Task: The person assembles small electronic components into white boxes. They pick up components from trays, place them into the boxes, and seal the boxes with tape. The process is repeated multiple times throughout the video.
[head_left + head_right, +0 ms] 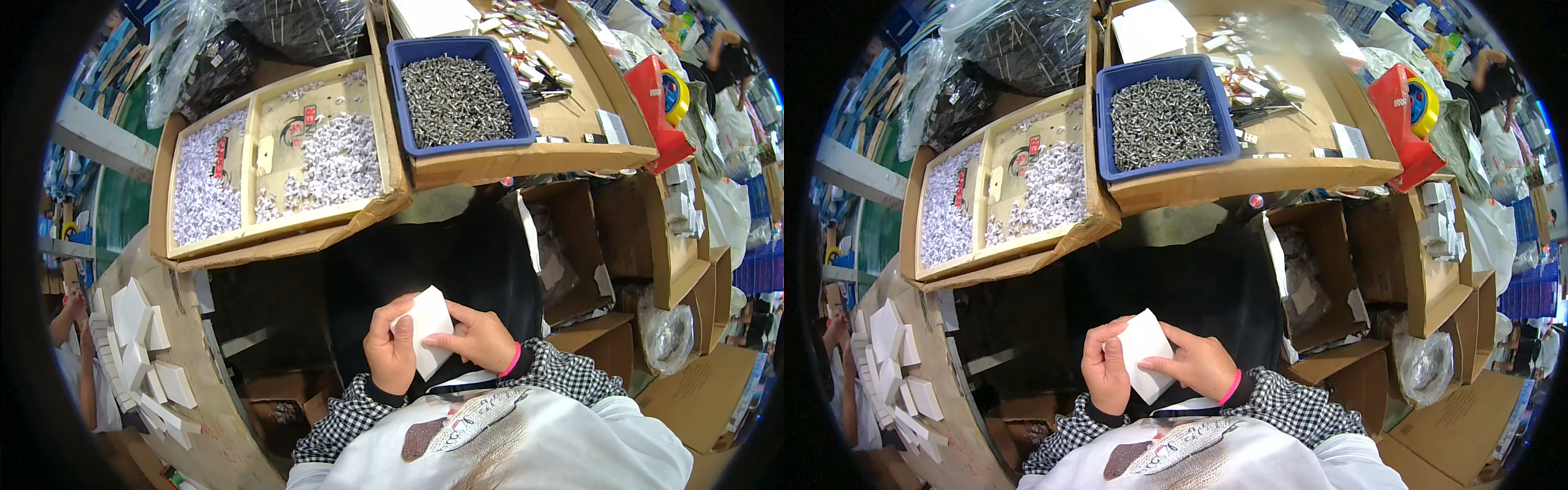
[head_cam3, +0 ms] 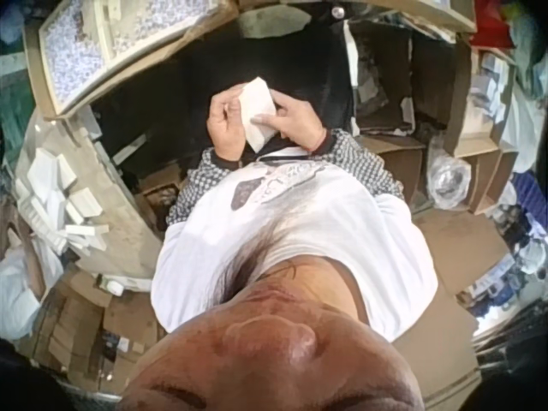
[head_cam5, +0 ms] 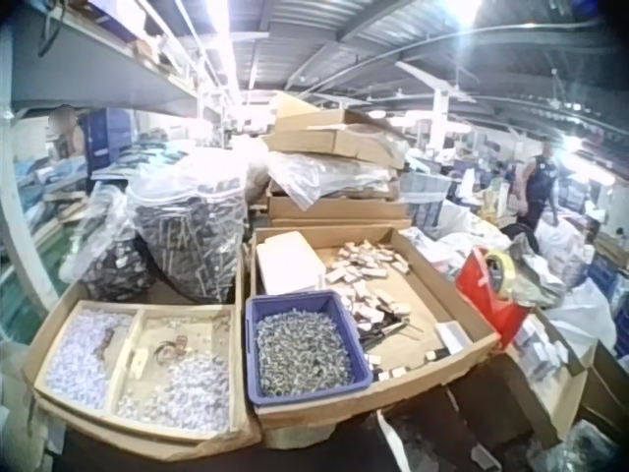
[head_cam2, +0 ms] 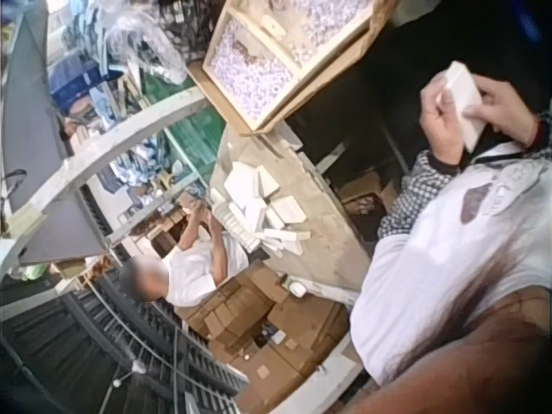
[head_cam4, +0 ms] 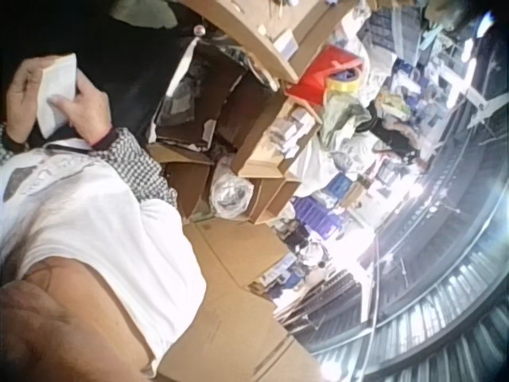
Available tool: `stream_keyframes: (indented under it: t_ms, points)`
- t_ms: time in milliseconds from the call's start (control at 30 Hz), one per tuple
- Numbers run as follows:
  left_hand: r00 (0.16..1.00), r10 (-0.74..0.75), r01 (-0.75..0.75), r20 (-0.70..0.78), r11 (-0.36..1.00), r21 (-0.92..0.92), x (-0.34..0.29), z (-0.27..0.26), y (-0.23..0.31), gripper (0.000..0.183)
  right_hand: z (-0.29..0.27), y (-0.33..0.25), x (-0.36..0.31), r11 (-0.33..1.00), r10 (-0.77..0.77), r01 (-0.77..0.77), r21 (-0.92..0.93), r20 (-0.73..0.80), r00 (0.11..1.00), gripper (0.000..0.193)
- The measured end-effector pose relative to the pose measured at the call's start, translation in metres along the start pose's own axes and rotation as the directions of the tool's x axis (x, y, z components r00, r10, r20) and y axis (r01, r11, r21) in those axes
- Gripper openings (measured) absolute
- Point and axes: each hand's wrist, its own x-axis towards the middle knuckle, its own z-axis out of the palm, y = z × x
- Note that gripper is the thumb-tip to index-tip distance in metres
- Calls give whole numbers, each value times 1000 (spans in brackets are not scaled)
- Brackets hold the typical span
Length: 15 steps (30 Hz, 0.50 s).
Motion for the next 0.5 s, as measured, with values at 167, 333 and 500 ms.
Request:
stream_keyframes:
  t_ms: [167,333,500]
  points:
    - [989,-145,144,-4,984,-102,7,1,3,24,-8,9,4,815,-432,337,-470,-106,896,58]
    - [974,-126,139,186,989,-56,26,-5,8,65,-14,11,18,956,-245,251,153,-57,968,55]
    - [666,327,-698,670,589,407,48,-18,30,108,-45,12,24,977,-207,210,-27,102,973,48]
